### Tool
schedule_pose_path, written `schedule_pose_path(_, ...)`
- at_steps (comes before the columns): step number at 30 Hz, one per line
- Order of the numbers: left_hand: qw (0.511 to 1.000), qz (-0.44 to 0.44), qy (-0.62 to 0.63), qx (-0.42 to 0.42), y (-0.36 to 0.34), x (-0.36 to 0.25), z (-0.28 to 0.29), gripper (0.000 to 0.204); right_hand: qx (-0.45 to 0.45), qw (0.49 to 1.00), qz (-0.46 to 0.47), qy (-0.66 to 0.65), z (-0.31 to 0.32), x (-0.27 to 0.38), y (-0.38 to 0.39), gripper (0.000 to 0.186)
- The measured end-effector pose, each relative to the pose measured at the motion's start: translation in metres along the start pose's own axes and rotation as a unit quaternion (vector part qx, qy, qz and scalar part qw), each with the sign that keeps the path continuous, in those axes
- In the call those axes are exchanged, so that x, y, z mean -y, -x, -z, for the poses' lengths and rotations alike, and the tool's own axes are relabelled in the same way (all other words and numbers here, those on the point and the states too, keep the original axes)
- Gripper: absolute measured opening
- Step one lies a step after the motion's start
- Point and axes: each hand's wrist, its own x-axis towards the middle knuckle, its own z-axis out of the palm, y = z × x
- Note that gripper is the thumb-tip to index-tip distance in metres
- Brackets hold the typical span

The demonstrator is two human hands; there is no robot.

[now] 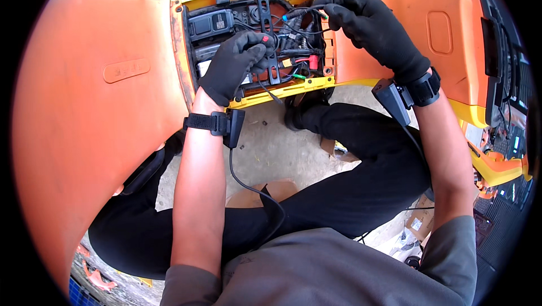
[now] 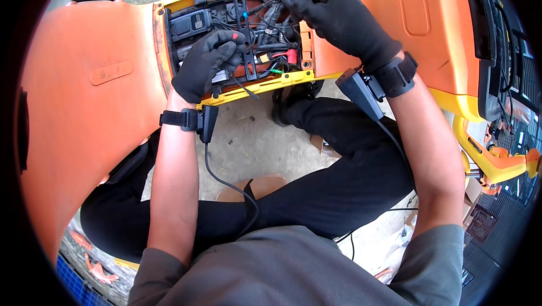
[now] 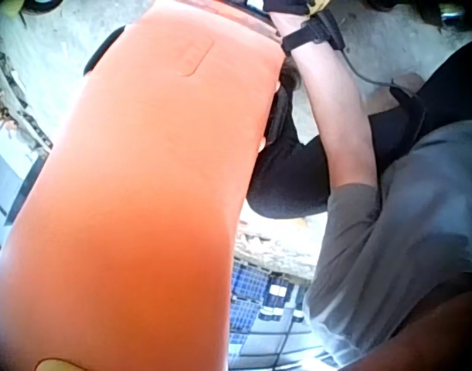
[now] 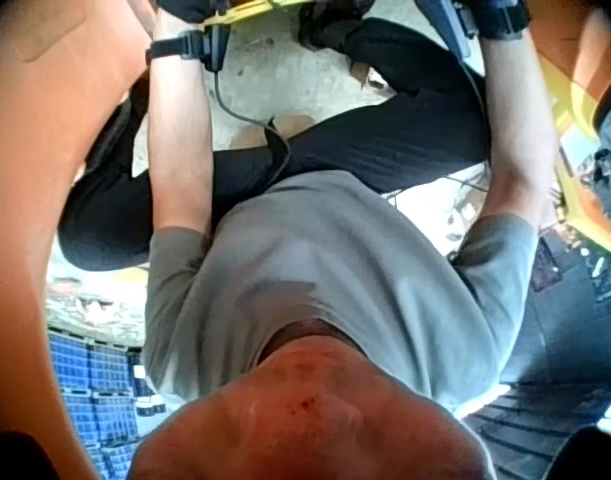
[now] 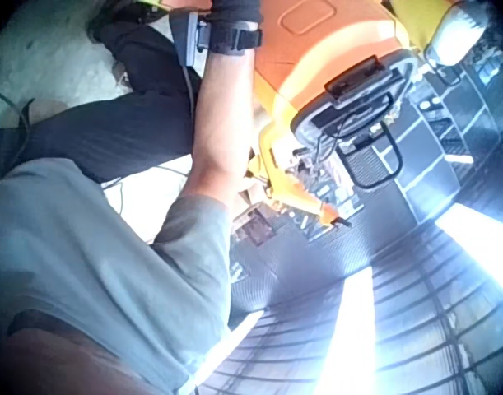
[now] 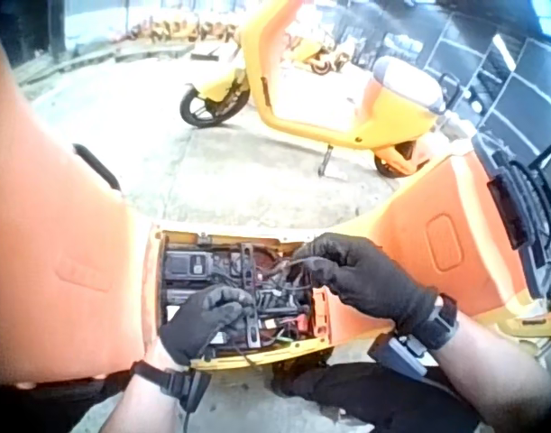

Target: The person connects and arranges electrical wires and plastic connectors around a battery inside the open housing of a scooter.

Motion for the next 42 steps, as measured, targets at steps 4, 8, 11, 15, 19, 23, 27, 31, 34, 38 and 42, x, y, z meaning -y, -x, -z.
schedule_pose_path(4, 1.0, 0.0, 0.006, -0.016, 0.004, -0.01, 0.005, 0.029, -0.002, 0.998, -0.026, 0.049, 0.007, -0.003, 0.002, 0.022)
schedule_pose_path(8, 1.0, 0.004, 0.012, 0.006, 0.006, -0.017, 0.012, 0.03, -0.006, 0.996, -0.012, 0.089, 0.006, 0.001, 0.002, 0.026)
schedule_pose_path(11, 1.0, 0.012, 0.007, 0.016, 0.008, -0.018, 0.011, 0.032, 0.138, 0.988, -0.056, 0.024, 0.01, 0.001, 0.004, 0.025)
schedule_pose_path(15, 0.999, 0.02, 0.017, 0.025, 0.003, -0.01, 0.011, 0.032, 0.307, 0.932, -0.108, 0.159, -0.009, -0.009, 0.018, 0.028)
schedule_pose_path(19, 1.0, 0.019, 0.016, 0.017, 0.003, -0.007, 0.003, 0.03, 0.37, 0.89, -0.052, 0.26, -0.039, -0.046, 0.039, 0.018)
schedule_pose_path(23, 0.999, 0.03, 0.012, 0.005, 0.003, -0.007, 0.004, 0.029, 0.346, 0.927, -0.119, 0.083, -0.037, -0.038, 0.025, 0.024)
schedule_pose_path(27, 0.999, 0.035, -0.006, 0.003, 0.002, -0.002, 0.004, 0.028, 0.024, 0.981, -0.19, -0.002, -0.028, -0.028, 0.002, 0.024)
schedule_pose_path(31, 0.999, 0.037, -0.013, 0.013, 0.0, -0.002, -0.001, 0.026, -0.06, 0.902, -0.045, 0.425, -0.032, -0.074, -0.01, 0.02)
schedule_pose_path(34, 0.999, 0.036, -0.013, 0.011, 0.001, -0.005, -0.005, 0.026, -0.002, 0.886, -0.051, 0.461, -0.043, -0.087, -0.009, 0.025)
schedule_pose_path(38, 0.999, 0.041, -0.013, 0.023, 0.0, 0.0, -0.009, 0.026, -0.064, 0.963, 0.078, 0.249, -0.043, -0.08, -0.02, 0.017)
schedule_pose_path(42, 0.998, 0.045, -0.016, 0.043, 0.002, 0.001, -0.01, 0.026, 0.089, 0.989, -0.119, 0.01, -0.031, -0.051, -0.033, 0.024)
